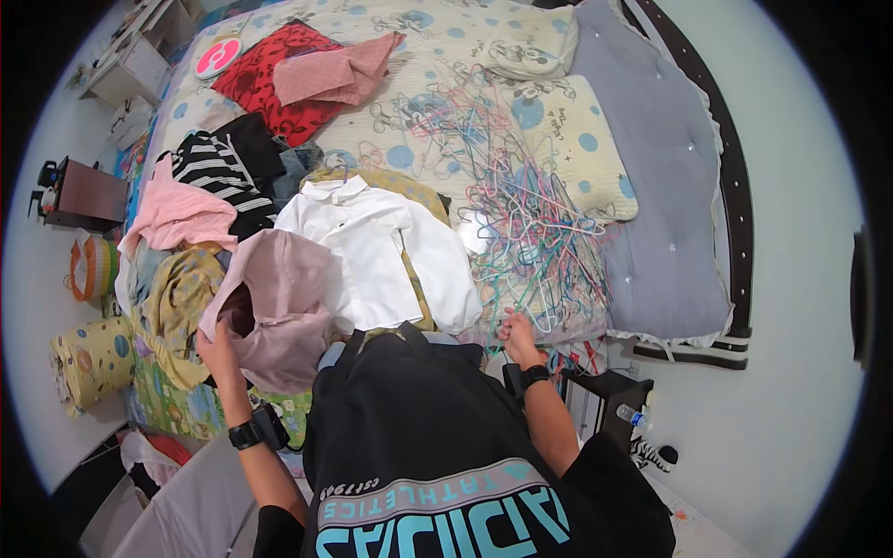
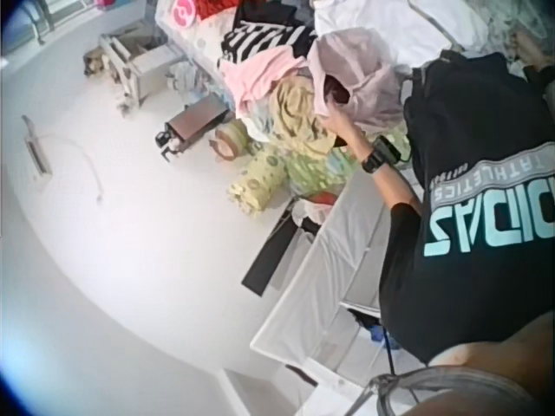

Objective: Hanging various clothes onto plastic hangers on a bed.

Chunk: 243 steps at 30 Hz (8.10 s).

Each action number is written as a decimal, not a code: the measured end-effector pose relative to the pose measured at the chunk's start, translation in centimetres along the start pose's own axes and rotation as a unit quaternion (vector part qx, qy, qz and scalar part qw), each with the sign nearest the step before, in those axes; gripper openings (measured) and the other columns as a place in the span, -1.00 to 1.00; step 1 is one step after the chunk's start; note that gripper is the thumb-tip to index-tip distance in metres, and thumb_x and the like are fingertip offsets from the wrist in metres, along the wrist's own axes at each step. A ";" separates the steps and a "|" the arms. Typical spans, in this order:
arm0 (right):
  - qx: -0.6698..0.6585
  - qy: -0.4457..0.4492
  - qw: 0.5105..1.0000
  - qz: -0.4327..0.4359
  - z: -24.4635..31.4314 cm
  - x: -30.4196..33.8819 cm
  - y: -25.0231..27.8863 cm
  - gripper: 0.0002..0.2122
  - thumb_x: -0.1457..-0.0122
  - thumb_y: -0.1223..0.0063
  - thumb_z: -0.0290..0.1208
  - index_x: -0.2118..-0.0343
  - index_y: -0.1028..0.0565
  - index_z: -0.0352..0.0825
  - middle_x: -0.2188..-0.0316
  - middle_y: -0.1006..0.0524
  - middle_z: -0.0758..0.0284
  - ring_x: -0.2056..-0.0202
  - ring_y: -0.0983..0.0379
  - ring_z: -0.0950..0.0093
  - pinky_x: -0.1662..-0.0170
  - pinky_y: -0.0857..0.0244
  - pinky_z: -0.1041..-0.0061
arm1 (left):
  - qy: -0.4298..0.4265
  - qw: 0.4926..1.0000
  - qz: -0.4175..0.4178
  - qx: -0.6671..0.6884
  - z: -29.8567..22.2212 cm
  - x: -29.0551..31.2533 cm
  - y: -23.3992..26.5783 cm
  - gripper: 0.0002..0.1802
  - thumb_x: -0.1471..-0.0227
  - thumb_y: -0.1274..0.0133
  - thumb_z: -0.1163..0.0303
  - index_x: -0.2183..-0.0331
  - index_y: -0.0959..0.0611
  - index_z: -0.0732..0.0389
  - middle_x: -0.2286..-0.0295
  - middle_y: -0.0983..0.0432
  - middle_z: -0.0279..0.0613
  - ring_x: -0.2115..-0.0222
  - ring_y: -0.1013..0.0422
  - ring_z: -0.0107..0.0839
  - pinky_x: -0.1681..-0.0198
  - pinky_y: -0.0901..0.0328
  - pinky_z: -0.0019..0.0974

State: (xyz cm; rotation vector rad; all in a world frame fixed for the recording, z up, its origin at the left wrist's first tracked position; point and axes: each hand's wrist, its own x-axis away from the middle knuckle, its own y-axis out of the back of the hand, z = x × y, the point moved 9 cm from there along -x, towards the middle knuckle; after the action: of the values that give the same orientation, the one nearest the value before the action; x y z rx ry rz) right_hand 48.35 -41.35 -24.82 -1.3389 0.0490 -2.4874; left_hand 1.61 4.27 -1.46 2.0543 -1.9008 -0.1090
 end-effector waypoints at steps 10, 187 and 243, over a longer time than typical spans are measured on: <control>-0.223 0.021 0.970 0.098 2.1 -2.1 -7.3 -0.69 -0.31 0.25 -0.49 -0.11 -0.22 -0.32 0.56 -0.17 0.50 0.59 -0.03 0.68 0.54 0.02 0.69 | 0.006 1.000 0.014 0.007 -0.2 1.1 -0.2 -0.67 -0.02 -0.09 0.43 0.15 -0.48 0.34 0.30 -0.50 -0.27 0.34 -0.40 -0.53 0.25 -0.27 -0.42; 0.104 0.454 0.783 0.412 24.9 29.3 -34.0 -0.56 -0.24 0.07 -0.09 0.59 -0.43 -0.42 0.74 -0.28 0.47 0.73 -0.02 0.70 0.63 0.19 0.65 | -0.698 0.680 -0.015 -0.225 -38.4 13.1 -5.3 -0.21 0.34 -0.35 0.28 -0.01 -0.40 0.06 0.00 -0.31 -0.10 -0.02 -0.24 -0.09 -0.07 -0.14 -0.05; 0.384 0.635 0.393 0.543 15.6 39.3 -46.0 -0.69 -0.07 -0.15 -0.15 0.18 -0.48 -0.20 0.37 -0.42 0.38 0.32 -0.36 0.41 0.17 -0.18 0.36 | -0.519 0.823 0.230 0.021 -32.3 2.4 -0.4 -0.67 -0.03 -0.08 0.42 0.14 -0.47 0.30 0.26 -0.51 -0.11 0.27 -0.45 -0.38 0.14 -0.33 -0.33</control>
State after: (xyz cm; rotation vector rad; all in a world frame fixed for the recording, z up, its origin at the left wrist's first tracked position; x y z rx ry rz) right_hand 29.10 -7.19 23.87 0.9735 0.0604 -1.2451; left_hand 11.39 8.24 29.18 1.5531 -2.9461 -1.2919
